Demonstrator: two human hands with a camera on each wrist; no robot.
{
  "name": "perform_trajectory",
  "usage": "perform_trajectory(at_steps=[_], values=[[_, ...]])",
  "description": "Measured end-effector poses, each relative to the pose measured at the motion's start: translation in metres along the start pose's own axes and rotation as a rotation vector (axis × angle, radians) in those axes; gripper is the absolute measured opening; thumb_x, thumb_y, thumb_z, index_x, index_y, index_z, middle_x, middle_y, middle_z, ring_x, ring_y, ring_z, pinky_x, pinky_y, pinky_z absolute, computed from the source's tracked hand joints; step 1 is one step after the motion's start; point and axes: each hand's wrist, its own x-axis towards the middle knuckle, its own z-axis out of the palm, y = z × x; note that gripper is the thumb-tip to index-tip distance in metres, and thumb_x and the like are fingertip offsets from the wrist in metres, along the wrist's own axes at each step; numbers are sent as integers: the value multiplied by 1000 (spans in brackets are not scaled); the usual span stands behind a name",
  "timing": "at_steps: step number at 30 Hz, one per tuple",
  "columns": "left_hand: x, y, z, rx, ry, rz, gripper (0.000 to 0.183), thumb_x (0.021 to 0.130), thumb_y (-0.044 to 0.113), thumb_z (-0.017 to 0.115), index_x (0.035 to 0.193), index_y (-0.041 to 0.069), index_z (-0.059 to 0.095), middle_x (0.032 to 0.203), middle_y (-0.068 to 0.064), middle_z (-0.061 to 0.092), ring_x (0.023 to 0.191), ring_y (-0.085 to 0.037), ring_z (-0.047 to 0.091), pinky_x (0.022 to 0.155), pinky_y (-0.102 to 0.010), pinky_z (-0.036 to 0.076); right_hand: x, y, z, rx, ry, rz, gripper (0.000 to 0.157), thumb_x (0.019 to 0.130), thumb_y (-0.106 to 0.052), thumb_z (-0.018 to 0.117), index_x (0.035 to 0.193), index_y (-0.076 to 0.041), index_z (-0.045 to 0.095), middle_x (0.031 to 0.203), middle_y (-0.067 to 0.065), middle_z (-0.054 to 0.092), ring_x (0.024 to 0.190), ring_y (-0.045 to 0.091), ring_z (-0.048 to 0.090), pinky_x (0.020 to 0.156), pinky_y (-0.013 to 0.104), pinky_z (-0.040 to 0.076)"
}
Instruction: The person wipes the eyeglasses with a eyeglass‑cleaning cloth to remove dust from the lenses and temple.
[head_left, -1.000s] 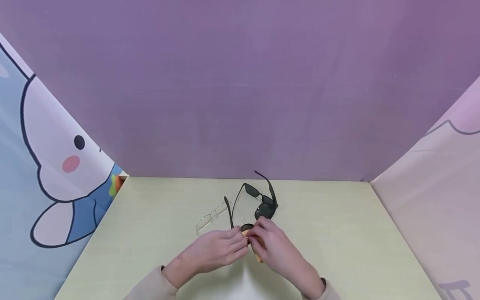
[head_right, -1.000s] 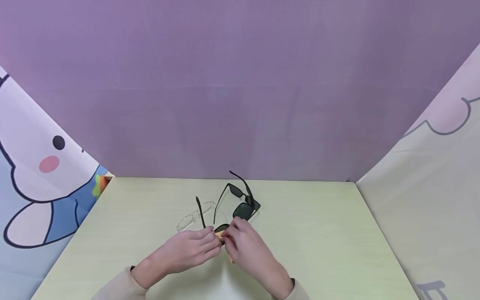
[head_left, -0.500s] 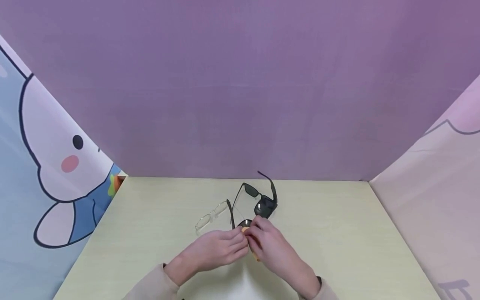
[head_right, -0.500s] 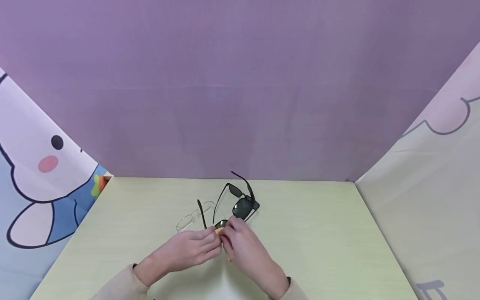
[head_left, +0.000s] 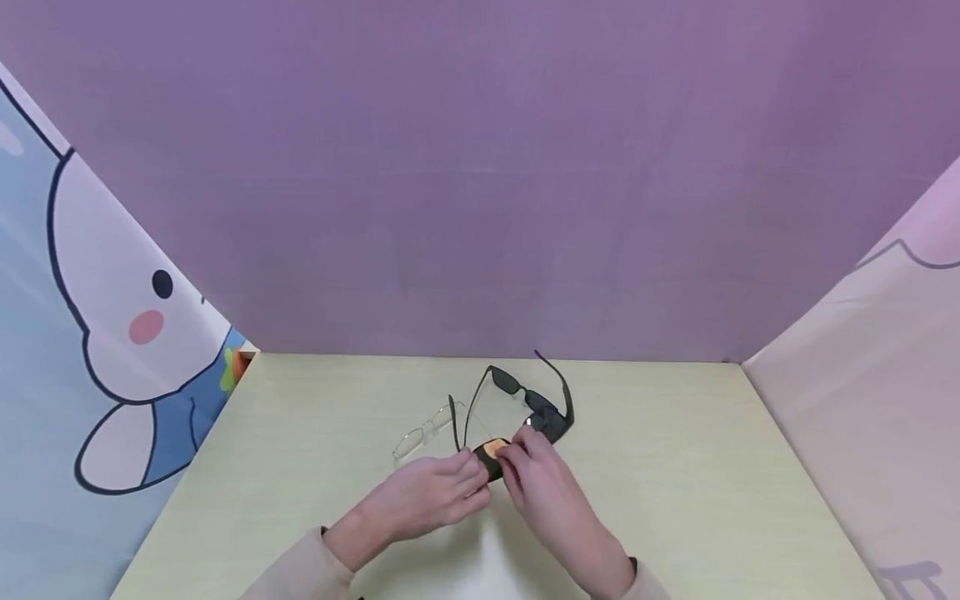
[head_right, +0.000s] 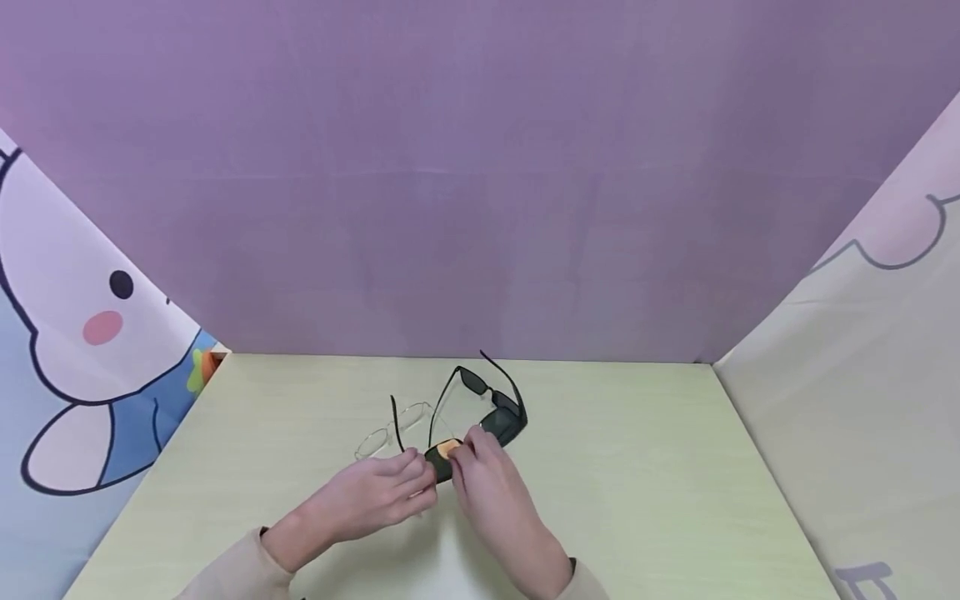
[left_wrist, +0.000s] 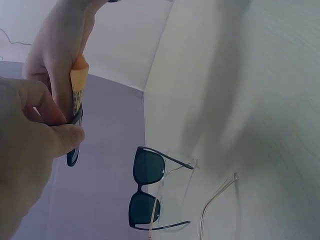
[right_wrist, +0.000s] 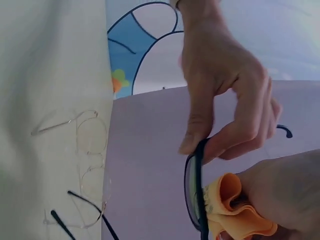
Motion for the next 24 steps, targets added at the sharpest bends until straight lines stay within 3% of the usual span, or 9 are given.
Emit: perform_trajectory(at_steps=[7, 13, 24], values=[[4, 0, 2, 74, 84, 6, 20, 100, 12, 36, 108, 19, 53, 111, 5, 64, 104, -12, 57, 105, -27, 40, 3, -5, -9, 202, -118, -13, 10, 91, 5, 72, 97, -2, 76, 95, 0, 58, 78, 7, 56, 64, 14, 50], [3, 4, 6, 77, 133, 4, 22, 99, 11, 33, 104, 18, 52, 109, 5, 65, 99, -12, 56, 102, -27, 40, 6, 0, -1, 142, -76, -75, 14, 86, 3, 79, 98, -5, 78, 94, 0, 59, 86, 11, 57, 72, 20, 53], [-1, 3, 5, 32, 100, -12, 23, 103, 16, 33, 108, 20, 55, 110, 6, 65, 106, -12, 59, 103, -26, 44, 8, 0, 6, -77, 40, -50, 24, 77, 6, 86, 99, -2, 79, 89, -1, 54, 79, 11, 49, 65, 18, 46]])
